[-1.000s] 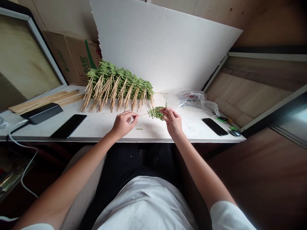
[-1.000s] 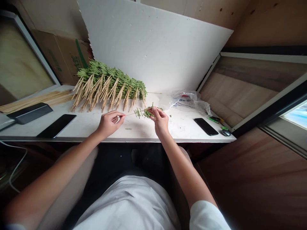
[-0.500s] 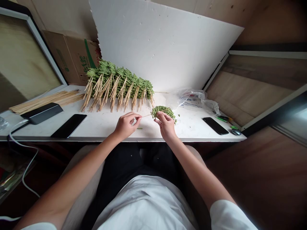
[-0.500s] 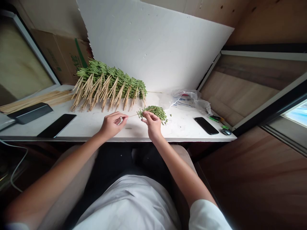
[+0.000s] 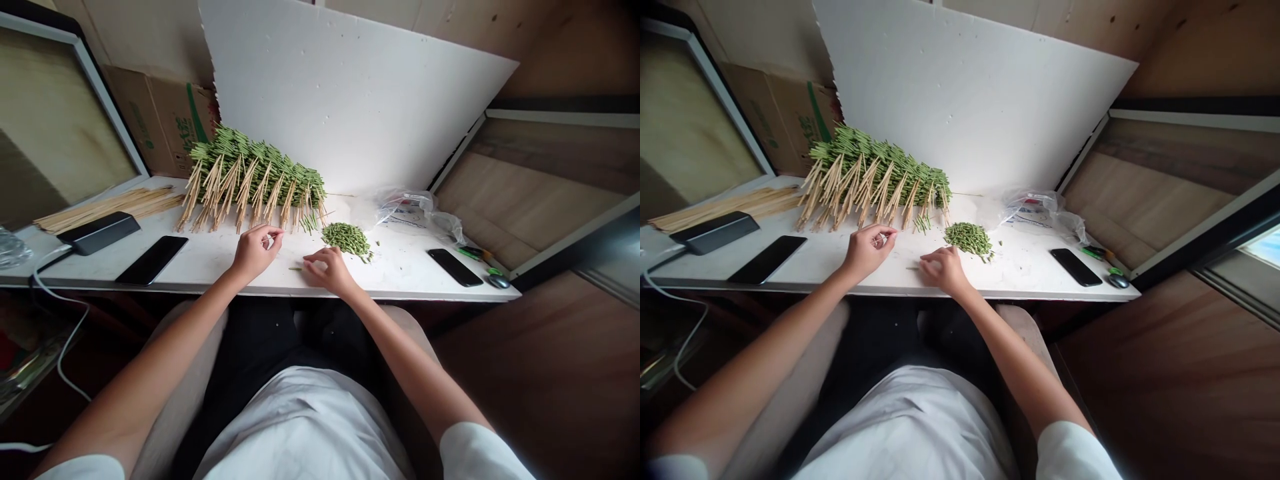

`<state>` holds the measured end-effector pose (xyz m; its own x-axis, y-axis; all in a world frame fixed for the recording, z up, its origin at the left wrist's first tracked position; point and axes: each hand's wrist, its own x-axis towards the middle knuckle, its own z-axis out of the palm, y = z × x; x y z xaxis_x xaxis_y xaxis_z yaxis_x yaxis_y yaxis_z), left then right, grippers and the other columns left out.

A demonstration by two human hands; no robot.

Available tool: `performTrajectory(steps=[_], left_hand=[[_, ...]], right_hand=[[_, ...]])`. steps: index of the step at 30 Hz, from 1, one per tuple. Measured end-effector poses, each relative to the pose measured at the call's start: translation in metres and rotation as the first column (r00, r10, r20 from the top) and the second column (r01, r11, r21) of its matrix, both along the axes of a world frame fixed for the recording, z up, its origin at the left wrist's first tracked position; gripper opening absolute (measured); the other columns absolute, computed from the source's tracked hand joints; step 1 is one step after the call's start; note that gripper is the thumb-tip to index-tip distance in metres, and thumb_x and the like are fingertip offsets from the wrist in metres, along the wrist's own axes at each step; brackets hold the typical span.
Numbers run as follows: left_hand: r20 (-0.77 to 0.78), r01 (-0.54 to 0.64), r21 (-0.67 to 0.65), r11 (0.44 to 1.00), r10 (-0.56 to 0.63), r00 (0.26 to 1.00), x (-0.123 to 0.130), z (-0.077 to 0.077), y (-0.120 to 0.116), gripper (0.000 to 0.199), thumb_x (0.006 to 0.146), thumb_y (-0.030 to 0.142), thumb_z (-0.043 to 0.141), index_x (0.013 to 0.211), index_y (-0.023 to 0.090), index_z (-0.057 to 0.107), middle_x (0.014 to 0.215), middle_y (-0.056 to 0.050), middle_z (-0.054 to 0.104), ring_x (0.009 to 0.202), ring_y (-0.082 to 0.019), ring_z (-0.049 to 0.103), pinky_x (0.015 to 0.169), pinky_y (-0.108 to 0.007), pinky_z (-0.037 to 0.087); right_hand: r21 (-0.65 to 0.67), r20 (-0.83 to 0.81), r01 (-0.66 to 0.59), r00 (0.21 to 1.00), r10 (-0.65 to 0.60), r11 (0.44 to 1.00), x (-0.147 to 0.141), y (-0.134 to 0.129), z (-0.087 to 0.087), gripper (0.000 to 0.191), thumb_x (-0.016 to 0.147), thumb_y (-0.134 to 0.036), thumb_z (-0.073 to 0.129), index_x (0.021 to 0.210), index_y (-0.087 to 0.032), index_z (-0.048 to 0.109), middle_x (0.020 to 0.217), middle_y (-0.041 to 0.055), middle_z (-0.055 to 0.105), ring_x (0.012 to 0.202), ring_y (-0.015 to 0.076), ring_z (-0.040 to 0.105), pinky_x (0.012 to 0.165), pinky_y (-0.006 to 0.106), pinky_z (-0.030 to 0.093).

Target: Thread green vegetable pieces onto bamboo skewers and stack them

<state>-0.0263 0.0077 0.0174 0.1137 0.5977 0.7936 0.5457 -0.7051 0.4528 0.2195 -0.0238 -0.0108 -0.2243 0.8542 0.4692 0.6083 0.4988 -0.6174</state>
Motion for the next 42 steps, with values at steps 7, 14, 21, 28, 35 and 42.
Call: performTrajectory(steps=[7, 14, 21, 28, 35, 42], left_hand=[[-0.026, -0.007, 0.001, 1.000, 0.007, 1.000, -0.002, 0.002, 0.000, 0.012, 0.094, 0.021, 0.067, 0.097, 0.018, 0.078, 0.087, -0.003, 0.075, 0.059, -0.012, 0.053, 0.065, -0.028, 0.046], [0.005, 0.004, 0.015, 1.000, -0.004, 1.000, -0.007, 0.005, 0.003, 0.011, 0.094, 0.022, 0.067, 0.097, 0.018, 0.077, 0.087, -0.003, 0.076, 0.059, -0.012, 0.053, 0.066, -0.028, 0.047], [0.020, 0.053, -0.042, 0.998, -0.053, 0.998, -0.004, 0.005, -0.002, 0.012, 0.094, 0.024, 0.067, 0.098, 0.019, 0.078, 0.088, -0.004, 0.076, 0.061, -0.013, 0.053, 0.064, -0.028, 0.046], [0.009, 0.122, -0.068, 0.990, -0.122, 0.993, 0.003, 0.004, -0.007, 0.011, 0.093, 0.024, 0.069, 0.096, 0.019, 0.078, 0.086, -0.004, 0.074, 0.059, -0.012, 0.051, 0.060, -0.027, 0.044], [-0.037, 0.141, -0.066, 0.988, -0.144, 0.989, 0.006, 0.000, -0.008, 0.009, 0.093, 0.023, 0.069, 0.094, 0.020, 0.077, 0.081, -0.001, 0.072, 0.055, -0.011, 0.047, 0.060, -0.027, 0.043], [-0.045, 0.147, -0.066, 0.987, -0.151, 0.988, 0.005, -0.003, -0.007, 0.011, 0.093, 0.022, 0.069, 0.095, 0.019, 0.079, 0.082, -0.003, 0.073, 0.055, -0.011, 0.047, 0.058, -0.027, 0.042]], right_hand=[[0.105, 0.295, 0.002, 0.955, -0.033, 0.994, -0.029, 0.002, -0.004, 0.007, 0.092, -0.028, 0.080, 0.093, -0.023, 0.085, 0.096, 0.0115, 0.077, 0.106, 0.0318, 0.060, 0.094, 0.045, 0.050], [-0.108, -0.244, 0.007, 0.969, -0.033, 0.994, 0.014, 0.035, 0.020, 0.021, 0.088, -0.042, 0.083, 0.095, -0.022, 0.083, 0.096, 0.0092, 0.083, 0.088, 0.0267, 0.076, 0.082, 0.040, 0.059], [-0.322, -0.829, -0.222, 0.535, -0.161, 0.920, 0.052, 0.046, 0.028, 0.052, 0.060, -0.054, 0.101, 0.097, -0.023, 0.081, 0.100, 0.0060, 0.084, 0.102, 0.0247, 0.079, 0.088, 0.034, 0.065], [-0.285, -0.901, -0.336, 0.414, -0.131, 0.898, 0.049, 0.031, 0.025, 0.041, 0.072, -0.049, 0.097, 0.100, -0.025, 0.079, 0.113, 0.0051, 0.083, 0.123, 0.0259, 0.075, 0.090, 0.031, 0.067], [-0.297, -0.885, -0.325, 0.446, -0.131, 0.898, 0.049, 0.028, 0.023, 0.041, 0.074, -0.053, 0.094, 0.097, -0.024, 0.078, 0.115, 0.0076, 0.082, 0.126, 0.0289, 0.073, 0.080, 0.032, 0.069], [-0.285, -0.893, -0.323, 0.432, -0.127, 0.902, 0.050, 0.028, 0.022, 0.040, 0.072, -0.050, 0.095, 0.098, -0.024, 0.079, 0.113, 0.0071, 0.083, 0.125, 0.0280, 0.074, 0.078, 0.030, 0.069]])
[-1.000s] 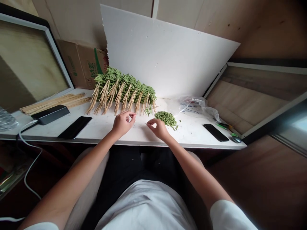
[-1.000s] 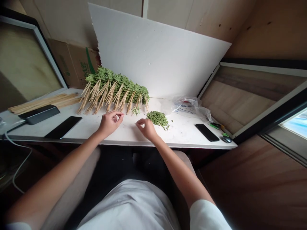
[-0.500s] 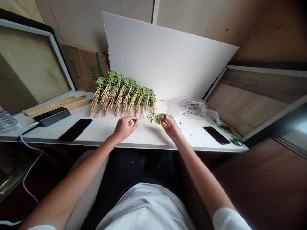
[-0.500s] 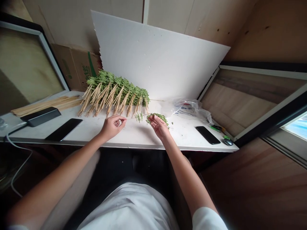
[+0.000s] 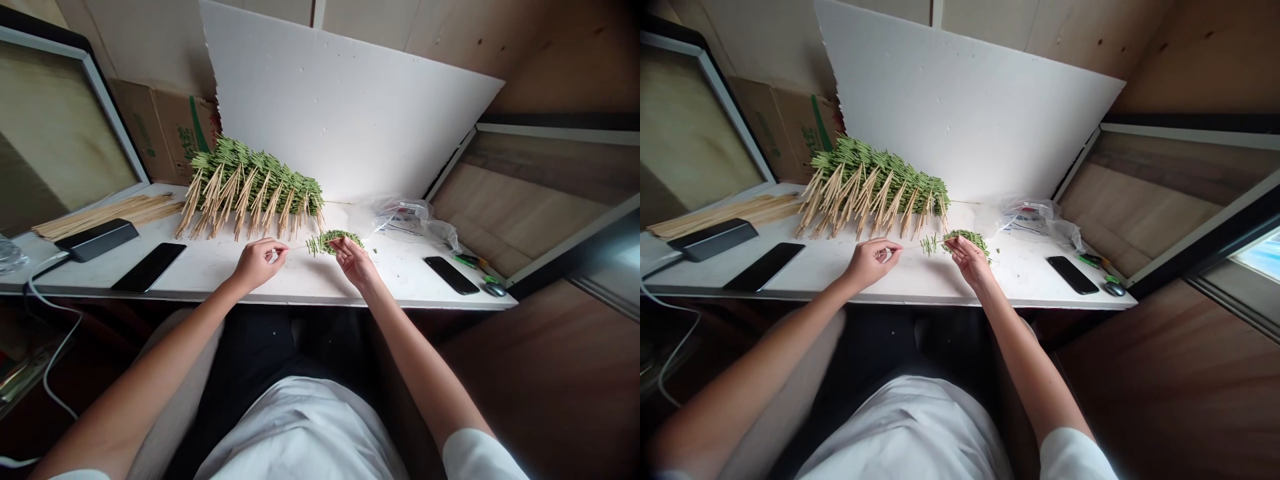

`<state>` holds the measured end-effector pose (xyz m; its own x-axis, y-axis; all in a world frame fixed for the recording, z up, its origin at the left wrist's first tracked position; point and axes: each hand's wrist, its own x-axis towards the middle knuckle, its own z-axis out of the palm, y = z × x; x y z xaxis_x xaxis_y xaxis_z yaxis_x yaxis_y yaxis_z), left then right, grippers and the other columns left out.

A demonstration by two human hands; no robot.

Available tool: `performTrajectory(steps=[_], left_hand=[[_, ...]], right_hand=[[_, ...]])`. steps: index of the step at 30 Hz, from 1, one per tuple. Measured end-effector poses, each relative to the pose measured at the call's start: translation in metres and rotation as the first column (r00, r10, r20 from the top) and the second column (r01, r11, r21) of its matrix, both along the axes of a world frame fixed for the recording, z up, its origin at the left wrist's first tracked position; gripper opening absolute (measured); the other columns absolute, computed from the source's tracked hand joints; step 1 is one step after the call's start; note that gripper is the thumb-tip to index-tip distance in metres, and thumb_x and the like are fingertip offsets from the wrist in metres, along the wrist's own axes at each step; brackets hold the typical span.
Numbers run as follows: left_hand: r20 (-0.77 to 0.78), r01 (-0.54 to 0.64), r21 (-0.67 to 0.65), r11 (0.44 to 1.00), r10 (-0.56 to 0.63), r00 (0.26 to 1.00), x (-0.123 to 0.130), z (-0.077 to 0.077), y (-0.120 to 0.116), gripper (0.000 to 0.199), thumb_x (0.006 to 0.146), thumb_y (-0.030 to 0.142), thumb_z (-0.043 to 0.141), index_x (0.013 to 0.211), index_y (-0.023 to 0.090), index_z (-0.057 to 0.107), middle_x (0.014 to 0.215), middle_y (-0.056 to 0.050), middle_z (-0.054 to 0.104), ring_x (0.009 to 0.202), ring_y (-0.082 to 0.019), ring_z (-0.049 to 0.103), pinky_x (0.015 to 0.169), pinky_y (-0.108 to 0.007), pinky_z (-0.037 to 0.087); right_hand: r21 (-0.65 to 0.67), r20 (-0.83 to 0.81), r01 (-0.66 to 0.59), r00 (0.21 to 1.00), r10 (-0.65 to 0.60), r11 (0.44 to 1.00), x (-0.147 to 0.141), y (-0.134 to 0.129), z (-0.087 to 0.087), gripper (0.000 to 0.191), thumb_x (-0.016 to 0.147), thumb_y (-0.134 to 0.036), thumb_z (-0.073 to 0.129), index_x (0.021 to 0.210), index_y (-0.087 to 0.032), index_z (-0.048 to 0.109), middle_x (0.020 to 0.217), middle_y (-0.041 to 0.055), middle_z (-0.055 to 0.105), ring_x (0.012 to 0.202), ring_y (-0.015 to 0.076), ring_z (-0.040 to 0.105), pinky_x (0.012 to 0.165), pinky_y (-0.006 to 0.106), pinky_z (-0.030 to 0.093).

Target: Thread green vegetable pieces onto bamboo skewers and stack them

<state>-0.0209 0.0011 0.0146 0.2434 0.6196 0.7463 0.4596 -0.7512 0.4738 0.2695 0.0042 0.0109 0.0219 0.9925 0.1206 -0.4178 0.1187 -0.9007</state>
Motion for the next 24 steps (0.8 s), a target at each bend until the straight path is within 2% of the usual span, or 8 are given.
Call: performTrajectory(steps=[7, 16, 24], left_hand=[[-0.013, -0.012, 0.007, 1.000, 0.012, 1.000, 0.000, 0.000, 0.000, 0.011, 0.093, 0.023, 0.068, 0.095, 0.019, 0.078, 0.085, -0.004, 0.075, 0.054, -0.011, 0.047, 0.057, -0.027, 0.042], [-0.034, -0.004, 0.025, 1.000, 0.005, 0.999, -0.001, 0.002, -0.002, 0.012, 0.093, 0.021, 0.068, 0.096, 0.020, 0.079, 0.089, -0.005, 0.077, 0.054, -0.011, 0.050, 0.056, -0.026, 0.043], [-0.037, 0.005, 0.041, 0.999, -0.003, 0.999, -0.001, 0.001, -0.002, 0.013, 0.094, 0.020, 0.067, 0.098, 0.020, 0.079, 0.090, -0.005, 0.077, 0.057, -0.012, 0.053, 0.056, -0.026, 0.044]], right_hand=[[0.004, 0.018, 0.059, 0.998, -0.059, 0.998, 0.000, 0.000, -0.001, 0.040, 0.072, -0.050, 0.095, 0.097, -0.023, 0.080, 0.110, 0.0078, 0.084, 0.119, 0.0283, 0.077, 0.077, 0.030, 0.068], [0.070, 0.113, 0.120, 0.985, -0.127, 0.990, -0.001, 0.002, -0.002, 0.035, 0.076, -0.050, 0.092, 0.096, -0.024, 0.082, 0.105, 0.0085, 0.084, 0.113, 0.0293, 0.078, 0.085, 0.035, 0.067], [0.057, 0.086, 0.178, 0.979, -0.182, 0.982, -0.013, -0.009, 0.004, 0.037, 0.069, -0.050, 0.096, 0.092, -0.023, 0.081, 0.103, 0.0087, 0.084, 0.113, 0.0300, 0.078, 0.081, 0.035, 0.064]])
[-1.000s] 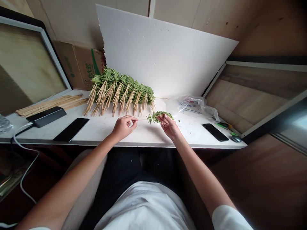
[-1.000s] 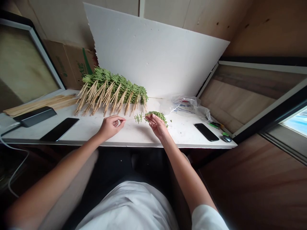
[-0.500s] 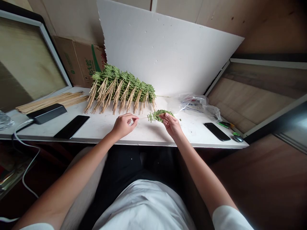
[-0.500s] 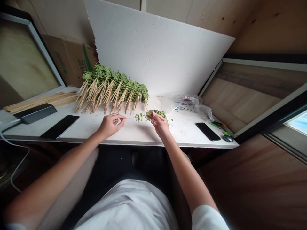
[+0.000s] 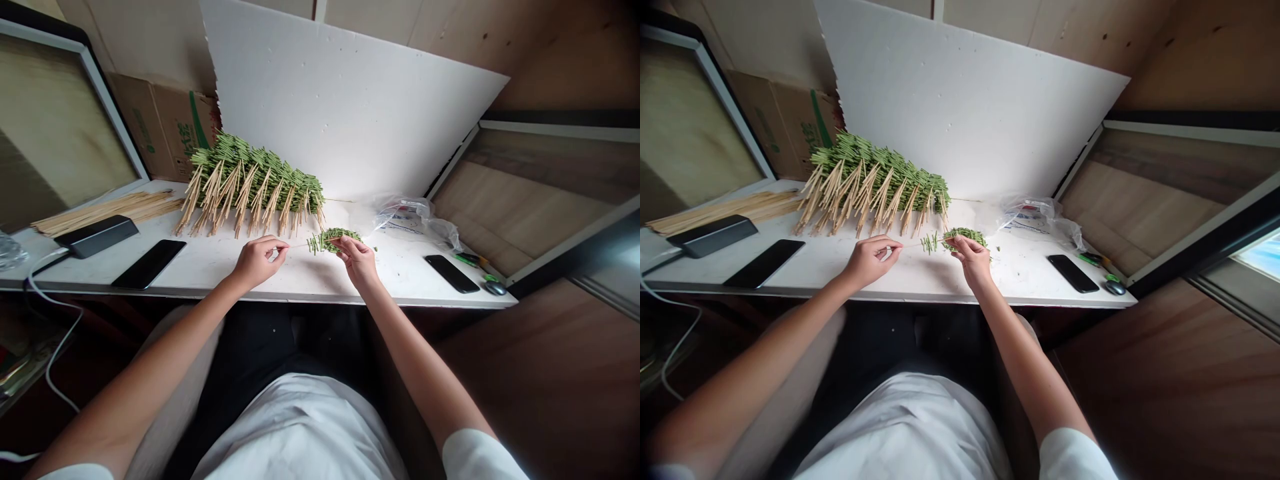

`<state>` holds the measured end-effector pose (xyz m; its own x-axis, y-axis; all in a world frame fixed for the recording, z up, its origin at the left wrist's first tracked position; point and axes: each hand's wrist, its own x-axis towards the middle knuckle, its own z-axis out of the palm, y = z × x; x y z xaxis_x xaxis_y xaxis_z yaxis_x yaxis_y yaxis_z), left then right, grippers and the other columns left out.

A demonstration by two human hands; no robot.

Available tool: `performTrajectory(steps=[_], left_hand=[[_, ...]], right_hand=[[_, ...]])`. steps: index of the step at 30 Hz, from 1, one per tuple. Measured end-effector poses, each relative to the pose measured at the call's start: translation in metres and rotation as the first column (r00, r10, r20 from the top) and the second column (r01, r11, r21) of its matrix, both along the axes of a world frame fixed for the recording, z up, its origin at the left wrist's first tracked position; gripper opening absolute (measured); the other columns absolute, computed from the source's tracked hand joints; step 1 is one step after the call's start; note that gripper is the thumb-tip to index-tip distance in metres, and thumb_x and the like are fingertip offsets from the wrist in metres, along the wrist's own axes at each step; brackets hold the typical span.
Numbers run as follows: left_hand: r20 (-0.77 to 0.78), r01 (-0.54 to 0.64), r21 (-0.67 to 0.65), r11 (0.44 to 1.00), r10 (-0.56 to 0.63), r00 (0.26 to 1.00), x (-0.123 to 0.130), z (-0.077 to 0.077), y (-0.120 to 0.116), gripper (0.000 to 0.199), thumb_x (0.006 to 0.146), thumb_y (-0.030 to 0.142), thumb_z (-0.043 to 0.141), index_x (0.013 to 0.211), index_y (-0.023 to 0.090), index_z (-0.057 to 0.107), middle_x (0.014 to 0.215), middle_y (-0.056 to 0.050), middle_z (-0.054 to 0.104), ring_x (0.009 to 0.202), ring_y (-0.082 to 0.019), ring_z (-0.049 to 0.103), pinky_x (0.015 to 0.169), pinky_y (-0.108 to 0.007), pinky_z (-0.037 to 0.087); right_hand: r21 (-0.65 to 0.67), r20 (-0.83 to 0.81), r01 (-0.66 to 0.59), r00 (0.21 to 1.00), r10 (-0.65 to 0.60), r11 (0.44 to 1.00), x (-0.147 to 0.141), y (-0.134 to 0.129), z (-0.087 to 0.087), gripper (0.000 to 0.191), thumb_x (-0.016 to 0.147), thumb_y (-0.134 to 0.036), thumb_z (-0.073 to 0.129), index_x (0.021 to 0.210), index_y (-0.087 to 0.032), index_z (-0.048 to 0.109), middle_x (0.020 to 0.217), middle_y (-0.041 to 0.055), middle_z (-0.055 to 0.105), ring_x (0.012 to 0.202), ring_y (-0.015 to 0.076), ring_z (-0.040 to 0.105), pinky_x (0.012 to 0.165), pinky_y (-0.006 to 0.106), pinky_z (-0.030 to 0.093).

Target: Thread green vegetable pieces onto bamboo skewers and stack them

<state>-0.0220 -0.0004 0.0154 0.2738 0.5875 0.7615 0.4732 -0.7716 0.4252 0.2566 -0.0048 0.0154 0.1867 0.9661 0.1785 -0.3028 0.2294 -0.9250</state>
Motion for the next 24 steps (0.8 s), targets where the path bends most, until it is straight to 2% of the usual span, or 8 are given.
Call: performTrajectory(steps=[4, 8, 15, 19, 24], left_hand=[[-0.007, -0.005, 0.004, 1.000, 0.005, 1.000, 0.001, 0.000, -0.001, 0.013, 0.094, 0.020, 0.066, 0.098, 0.020, 0.079, 0.091, -0.005, 0.077, 0.056, -0.012, 0.051, 0.056, -0.027, 0.044], [0.015, 0.004, -0.013, 1.000, -0.004, 1.000, 0.002, 0.005, -0.003, 0.012, 0.095, 0.022, 0.066, 0.097, 0.019, 0.078, 0.087, -0.004, 0.074, 0.056, -0.012, 0.051, 0.056, -0.027, 0.043], [0.069, -0.006, -0.007, 1.000, 0.006, 0.998, 0.000, 0.013, -0.004, 0.012, 0.096, 0.025, 0.068, 0.094, 0.018, 0.077, 0.081, -0.003, 0.071, 0.055, -0.010, 0.047, 0.054, -0.026, 0.040], [0.059, 0.003, -0.007, 1.000, -0.002, 0.998, 0.002, 0.011, -0.004, 0.012, 0.096, 0.026, 0.068, 0.095, 0.018, 0.077, 0.082, -0.003, 0.071, 0.056, -0.011, 0.047, 0.056, -0.026, 0.041], [0.072, -0.006, -0.006, 1.000, 0.007, 0.997, 0.001, 0.010, -0.003, 0.012, 0.096, 0.026, 0.069, 0.096, 0.018, 0.078, 0.081, -0.003, 0.071, 0.057, -0.011, 0.048, 0.057, -0.026, 0.042]], right_hand=[[-0.020, 0.011, 0.008, 1.000, -0.008, 1.000, -0.006, -0.006, 0.004, 0.039, 0.070, -0.051, 0.094, 0.092, -0.022, 0.081, 0.109, 0.0111, 0.084, 0.118, 0.0300, 0.076, 0.082, 0.034, 0.062], [-0.006, 0.020, -0.006, 1.000, 0.006, 1.000, -0.005, -0.007, 0.008, 0.040, 0.073, -0.053, 0.092, 0.096, -0.023, 0.081, 0.110, 0.0090, 0.083, 0.114, 0.0277, 0.077, 0.078, 0.032, 0.060], [0.036, -0.027, -0.003, 1.000, 0.004, 0.999, 0.006, 0.001, 0.009, 0.054, 0.056, -0.050, 0.103, 0.099, -0.023, 0.083, 0.094, 0.0048, 0.082, 0.095, 0.0234, 0.076, 0.071, 0.032, 0.060], [0.025, -0.061, 0.020, 0.998, -0.018, 1.000, 0.006, 0.002, 0.008, 0.054, 0.056, -0.049, 0.103, 0.098, -0.022, 0.083, 0.091, 0.0038, 0.081, 0.096, 0.0231, 0.076, 0.074, 0.032, 0.061], [0.037, -0.080, 0.060, 0.995, -0.057, 0.997, 0.006, 0.003, 0.008, 0.050, 0.065, -0.048, 0.099, 0.105, -0.024, 0.081, 0.099, 0.0042, 0.081, 0.105, 0.0237, 0.076, 0.084, 0.033, 0.064]])
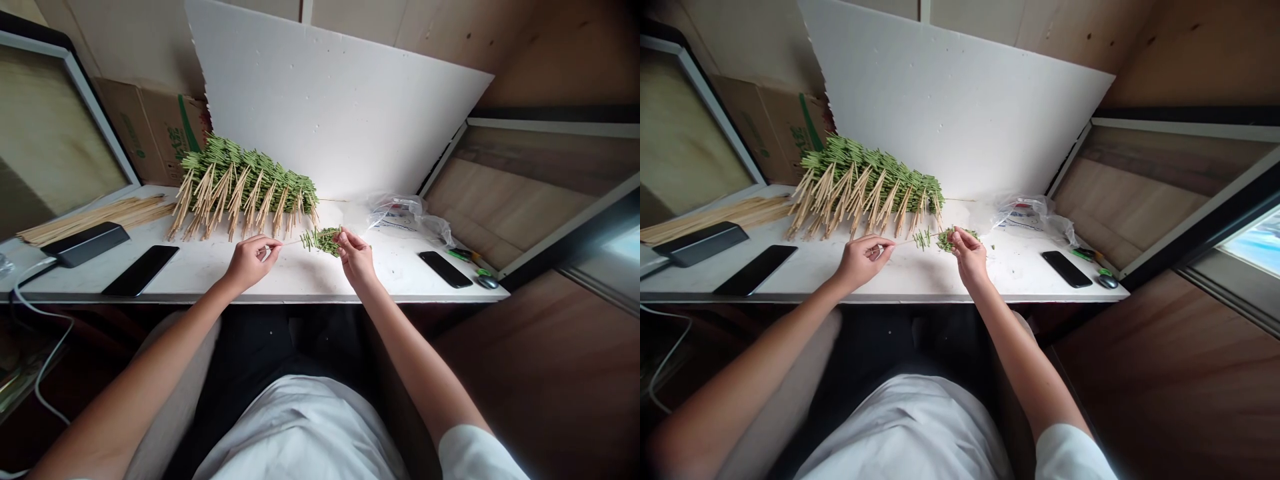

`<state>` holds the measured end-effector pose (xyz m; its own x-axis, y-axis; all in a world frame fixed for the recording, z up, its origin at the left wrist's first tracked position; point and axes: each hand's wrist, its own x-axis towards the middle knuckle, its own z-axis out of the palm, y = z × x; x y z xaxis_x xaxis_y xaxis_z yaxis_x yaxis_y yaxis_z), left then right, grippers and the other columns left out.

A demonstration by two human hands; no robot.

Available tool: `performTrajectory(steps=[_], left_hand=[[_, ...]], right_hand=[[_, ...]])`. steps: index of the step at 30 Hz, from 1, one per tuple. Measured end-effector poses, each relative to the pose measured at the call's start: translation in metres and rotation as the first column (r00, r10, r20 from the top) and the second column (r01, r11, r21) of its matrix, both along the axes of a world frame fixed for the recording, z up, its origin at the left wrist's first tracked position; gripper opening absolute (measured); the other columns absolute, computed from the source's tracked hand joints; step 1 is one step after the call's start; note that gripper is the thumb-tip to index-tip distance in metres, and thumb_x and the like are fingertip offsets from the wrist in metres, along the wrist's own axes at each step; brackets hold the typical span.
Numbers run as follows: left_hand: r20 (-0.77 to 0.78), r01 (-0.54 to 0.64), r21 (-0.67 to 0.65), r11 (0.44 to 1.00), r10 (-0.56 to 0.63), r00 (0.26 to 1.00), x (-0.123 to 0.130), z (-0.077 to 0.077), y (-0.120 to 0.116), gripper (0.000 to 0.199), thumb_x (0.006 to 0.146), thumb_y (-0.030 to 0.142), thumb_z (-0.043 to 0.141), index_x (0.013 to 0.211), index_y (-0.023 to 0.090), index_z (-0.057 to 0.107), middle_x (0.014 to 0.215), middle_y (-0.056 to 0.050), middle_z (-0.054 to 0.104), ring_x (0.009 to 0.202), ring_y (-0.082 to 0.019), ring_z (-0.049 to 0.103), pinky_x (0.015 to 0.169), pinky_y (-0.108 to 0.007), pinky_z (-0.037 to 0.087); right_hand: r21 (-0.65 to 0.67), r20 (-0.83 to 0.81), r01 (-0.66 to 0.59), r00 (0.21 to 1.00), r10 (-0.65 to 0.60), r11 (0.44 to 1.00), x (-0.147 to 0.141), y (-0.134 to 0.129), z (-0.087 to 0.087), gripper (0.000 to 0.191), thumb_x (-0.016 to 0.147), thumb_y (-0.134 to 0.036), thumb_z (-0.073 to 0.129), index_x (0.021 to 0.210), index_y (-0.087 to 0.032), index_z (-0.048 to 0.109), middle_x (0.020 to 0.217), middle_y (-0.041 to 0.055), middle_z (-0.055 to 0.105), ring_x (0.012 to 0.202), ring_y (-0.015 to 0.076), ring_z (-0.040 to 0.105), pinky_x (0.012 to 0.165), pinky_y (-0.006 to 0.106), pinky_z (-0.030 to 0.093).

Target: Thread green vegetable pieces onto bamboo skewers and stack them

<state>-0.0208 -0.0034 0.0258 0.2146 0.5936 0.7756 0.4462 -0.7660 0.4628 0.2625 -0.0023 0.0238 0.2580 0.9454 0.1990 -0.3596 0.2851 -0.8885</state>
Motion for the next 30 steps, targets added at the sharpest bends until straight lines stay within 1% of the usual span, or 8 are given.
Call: performTrajectory(steps=[2, 5, 8, 12, 17, 23, 26, 30], left_hand=[[0.023, -0.005, 0.000, 1.000, 0.005, 1.000, -0.002, 0.000, 0.001, 0.011, 0.095, 0.025, 0.070, 0.096, 0.017, 0.078, 0.082, -0.003, 0.071, 0.056, -0.010, 0.048, 0.057, -0.026, 0.042], [0.041, 0.000, -0.002, 1.000, 0.000, 0.999, -0.002, 0.000, 0.001, 0.010, 0.095, 0.024, 0.071, 0.096, 0.017, 0.079, 0.082, -0.002, 0.071, 0.057, -0.010, 0.049, 0.057, -0.025, 0.042], [0.031, 0.008, 0.011, 1.000, -0.008, 0.999, 0.000, 0.000, -0.001, 0.010, 0.095, 0.023, 0.072, 0.097, 0.017, 0.079, 0.081, -0.002, 0.071, 0.058, -0.010, 0.049, 0.058, -0.025, 0.042], [0.024, 0.008, 0.020, 1.000, -0.009, 1.000, 0.003, 0.000, -0.002, 0.009, 0.095, 0.022, 0.071, 0.097, 0.017, 0.079, 0.081, -0.002, 0.071, 0.056, -0.010, 0.048, 0.059, -0.025, 0.042], [0.031, 0.007, 0.009, 1.000, -0.007, 1.000, 0.002, 0.000, -0.002, 0.010, 0.094, 0.022, 0.072, 0.098, 0.017, 0.079, 0.081, -0.002, 0.070, 0.056, -0.009, 0.047, 0.058, -0.025, 0.041], [0.028, 0.008, -0.006, 1.000, -0.008, 1.000, 0.003, 0.000, -0.003, 0.009, 0.093, 0.023, 0.072, 0.097, 0.017, 0.079, 0.081, -0.002, 0.071, 0.057, -0.010, 0.049, 0.057, -0.024, 0.041], [0.020, 0.009, -0.005, 1.000, -0.009, 1.000, 0.003, 0.000, -0.003, 0.010, 0.094, 0.023, 0.072, 0.096, 0.017, 0.079, 0.082, -0.002, 0.071, 0.057, -0.010, 0.049, 0.056, -0.024, 0.041], [0.021, 0.014, 0.002, 1.000, -0.014, 1.000, 0.004, 0.000, -0.004, 0.009, 0.093, 0.022, 0.072, 0.096, 0.017, 0.078, 0.081, -0.002, 0.071, 0.056, -0.009, 0.049, 0.056, -0.023, 0.042]], right_hand=[[0.004, -0.055, 0.004, 0.998, -0.004, 1.000, 0.003, 0.001, 0.002, 0.047, 0.067, -0.045, 0.099, 0.105, -0.025, 0.081, 0.100, 0.0023, 0.080, 0.105, 0.0207, 0.076, 0.084, 0.029, 0.064], [0.004, -0.133, -0.031, 0.991, 0.031, 1.000, 0.006, 0.001, 0.005, 0.040, 0.068, -0.041, 0.099, 0.100, -0.025, 0.081, 0.098, 0.0006, 0.080, 0.097, 0.0147, 0.075, 0.080, 0.019, 0.063], [0.011, -0.147, -0.086, 0.985, 0.086, 0.996, 0.005, -0.001, 0.008, 0.036, 0.071, -0.041, 0.098, 0.096, -0.023, 0.081, 0.097, 0.0007, 0.080, 0.091, 0.0119, 0.075, 0.075, 0.014, 0.062], [0.028, -0.149, -0.134, 0.979, 0.136, 0.991, 0.001, -0.004, 0.009, 0.033, 0.071, -0.040, 0.099, 0.093, -0.024, 0.080, 0.096, -0.0010, 0.080, 0.090, 0.0123, 0.076, 0.070, 0.015, 0.064], [0.018, -0.156, -0.160, 0.974, 0.161, 0.987, -0.003, -0.007, 0.013, 0.030, 0.074, -0.037, 0.097, 0.096, -0.022, 0.081, 0.101, 0.0034, 0.082, 0.100, 0.0171, 0.079, 0.074, 0.017, 0.065], [0.058, -0.177, -0.210, 0.960, 0.218, 0.976, -0.004, -0.010, 0.015, 0.035, 0.069, -0.034, 0.100, 0.098, -0.024, 0.082, 0.096, -0.0009, 0.081, 0.093, 0.0123, 0.077, 0.076, 0.013, 0.063], [0.041, -0.163, -0.219, 0.961, 0.222, 0.975, -0.003, -0.009, 0.013, 0.032, 0.071, -0.036, 0.099, 0.093, -0.022, 0.081, 0.096, 0.0002, 0.080, 0.094, 0.0125, 0.076, 0.078, 0.014, 0.063], [0.024, -0.167, -0.220, 0.961, 0.221, 0.975, 0.000, -0.007, 0.009, 0.029, 0.075, -0.036, 0.097, 0.094, -0.023, 0.078, 0.096, 0.0005, 0.078, 0.098, 0.0142, 0.075, 0.070, 0.016, 0.062]])
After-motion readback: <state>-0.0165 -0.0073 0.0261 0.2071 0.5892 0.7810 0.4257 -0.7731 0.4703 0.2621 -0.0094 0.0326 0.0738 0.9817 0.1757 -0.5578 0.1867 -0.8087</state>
